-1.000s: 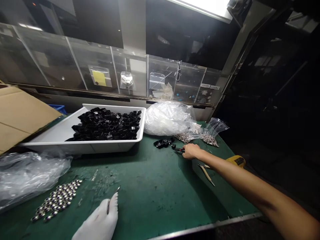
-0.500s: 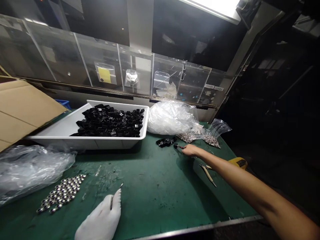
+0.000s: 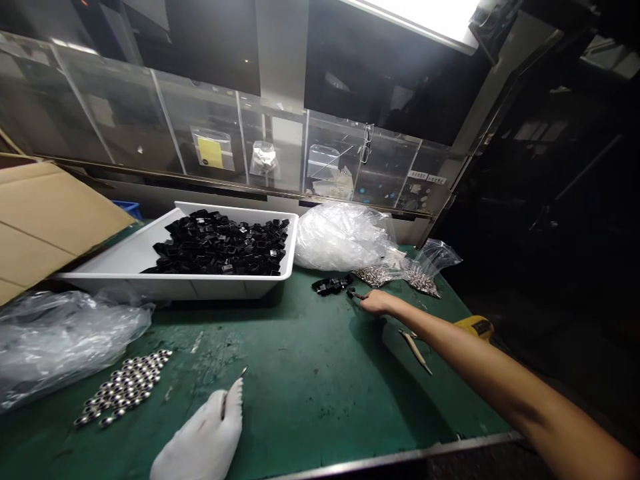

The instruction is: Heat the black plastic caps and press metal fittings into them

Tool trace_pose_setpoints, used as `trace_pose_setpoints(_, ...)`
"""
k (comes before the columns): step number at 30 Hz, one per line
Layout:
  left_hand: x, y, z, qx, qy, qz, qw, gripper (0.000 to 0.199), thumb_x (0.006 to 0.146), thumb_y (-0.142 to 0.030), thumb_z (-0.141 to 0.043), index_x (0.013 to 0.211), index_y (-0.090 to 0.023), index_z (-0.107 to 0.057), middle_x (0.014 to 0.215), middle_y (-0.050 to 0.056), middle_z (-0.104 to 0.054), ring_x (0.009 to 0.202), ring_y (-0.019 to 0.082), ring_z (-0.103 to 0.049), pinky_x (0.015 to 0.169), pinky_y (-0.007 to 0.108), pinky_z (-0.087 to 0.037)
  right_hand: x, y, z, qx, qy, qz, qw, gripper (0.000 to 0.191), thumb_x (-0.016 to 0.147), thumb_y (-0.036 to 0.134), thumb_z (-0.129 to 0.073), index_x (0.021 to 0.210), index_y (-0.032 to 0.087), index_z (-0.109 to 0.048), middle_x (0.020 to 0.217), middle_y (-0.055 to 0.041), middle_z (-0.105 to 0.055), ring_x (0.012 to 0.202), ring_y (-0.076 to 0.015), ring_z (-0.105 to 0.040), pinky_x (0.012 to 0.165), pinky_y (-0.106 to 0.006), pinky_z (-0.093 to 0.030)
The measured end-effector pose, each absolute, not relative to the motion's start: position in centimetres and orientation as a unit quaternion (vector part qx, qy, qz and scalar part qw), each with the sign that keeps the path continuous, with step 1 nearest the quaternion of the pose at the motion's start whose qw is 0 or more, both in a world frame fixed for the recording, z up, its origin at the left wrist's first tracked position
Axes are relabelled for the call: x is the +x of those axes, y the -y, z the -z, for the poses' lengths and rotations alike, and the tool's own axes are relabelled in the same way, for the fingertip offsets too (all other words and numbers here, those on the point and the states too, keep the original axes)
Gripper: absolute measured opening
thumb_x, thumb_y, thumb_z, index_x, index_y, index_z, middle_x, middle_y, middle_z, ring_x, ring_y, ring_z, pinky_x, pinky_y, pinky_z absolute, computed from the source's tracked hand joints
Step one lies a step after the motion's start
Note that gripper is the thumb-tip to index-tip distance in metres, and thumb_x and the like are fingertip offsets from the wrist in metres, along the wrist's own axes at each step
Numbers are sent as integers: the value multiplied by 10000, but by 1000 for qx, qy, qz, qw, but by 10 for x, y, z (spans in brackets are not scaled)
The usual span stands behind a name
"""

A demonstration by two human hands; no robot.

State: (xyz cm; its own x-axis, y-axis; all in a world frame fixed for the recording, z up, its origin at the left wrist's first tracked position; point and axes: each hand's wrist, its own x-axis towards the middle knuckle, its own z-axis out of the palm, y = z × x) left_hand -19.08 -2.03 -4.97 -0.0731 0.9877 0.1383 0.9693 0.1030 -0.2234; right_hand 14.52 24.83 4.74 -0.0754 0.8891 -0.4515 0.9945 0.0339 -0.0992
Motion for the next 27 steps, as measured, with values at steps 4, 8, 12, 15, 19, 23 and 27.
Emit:
trace_pose_setpoints(4,-192,20,52,-669,730,-34,137,592,950,-38,-281,1398,-220,-622,1036,72,-723,847,217,-690,639,316,-460,145,-248,-44,689,-671,249,116,313,1006,367,-629,1226,144,-638,1205,-94,-655,1031,-225,-668,886,-417,-589)
trace_pose_setpoints(8,-194,22,55,-676,717,-15,169,576,955,-35,-281,1377,-202,-637,1012,63,-721,815,202,-685,623,309,-452,152,-246,-41,697,-650,297,61,317,1006,369,-627,1233,149,-634,1226,-96,-645,1050,-231,-659,898,-424,-583)
trace_pose_setpoints(12,-197,24,58,-684,698,12,213,515,975,-58,-300,1336,-143,-658,1063,87,-721,878,211,-683,673,304,-475,156,-230,-46,676,-629,384,-13,299,1009,392,-618,1168,141,-647,1128,-76,-664,947,-199,-667,822,-373,-591)
trace_pose_setpoints(15,-198,22,61,-688,684,33,240,473,976,-74,-314,1244,-91,-703,1209,148,-705,1036,256,-668,824,330,-506,152,-203,-48,628,-601,488,-82,344,1025,457,-562,1131,136,-626,937,-39,-646,726,-135,-625,641,-279,-555)
trace_pose_setpoints(19,-194,12,55,-675,705,64,207,420,997,-157,-349,1180,-134,-726,1130,139,-732,936,255,-671,846,361,-508,138,-151,-43,504,-548,646,-169,437,1013,475,-326,1129,148,-591,797,-15,-560,595,-124,-533,492,-242,-462)
trace_pose_setpoints(23,-180,3,35,-586,772,145,198,429,990,-414,-449,1207,-135,-691,1155,173,-693,975,323,-661,850,450,-515,126,-98,-38,377,-501,733,-264,556,912,553,-287,1169,140,-556,830,-40,-544,632,-153,-520,508,-284,-473)
trace_pose_setpoints(27,-132,9,17,-560,772,289,88,551,914,-558,-503,1215,-124,-658,1279,209,-641,1183,407,-606,991,579,-490,125,-61,-41,269,-492,736,-378,579,932,636,-434,1216,149,-569,933,-57,-572,788,-170,-567,764,-352,-517)
